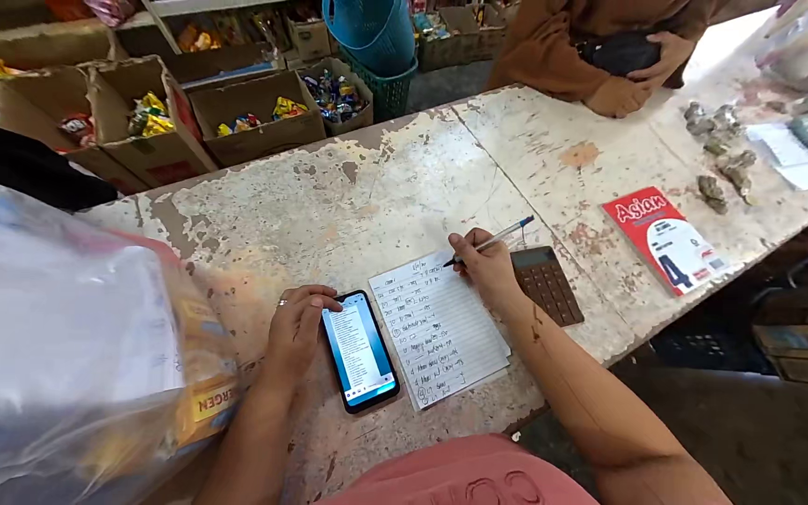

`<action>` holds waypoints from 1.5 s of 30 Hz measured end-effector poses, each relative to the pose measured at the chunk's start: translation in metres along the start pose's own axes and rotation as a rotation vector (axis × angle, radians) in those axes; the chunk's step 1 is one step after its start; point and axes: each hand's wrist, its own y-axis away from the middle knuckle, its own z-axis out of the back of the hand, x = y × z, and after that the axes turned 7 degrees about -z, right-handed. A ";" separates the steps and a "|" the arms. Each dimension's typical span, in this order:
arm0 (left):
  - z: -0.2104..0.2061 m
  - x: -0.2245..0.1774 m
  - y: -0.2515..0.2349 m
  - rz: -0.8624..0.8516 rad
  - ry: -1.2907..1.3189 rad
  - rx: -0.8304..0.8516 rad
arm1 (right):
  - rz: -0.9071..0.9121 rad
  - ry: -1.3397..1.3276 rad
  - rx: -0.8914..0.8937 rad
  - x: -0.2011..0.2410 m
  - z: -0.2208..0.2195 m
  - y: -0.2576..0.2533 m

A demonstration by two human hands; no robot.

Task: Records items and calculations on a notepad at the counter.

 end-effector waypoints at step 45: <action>-0.002 0.000 0.001 0.010 -0.023 0.009 | 0.150 0.326 -0.075 -0.013 -0.003 0.004</action>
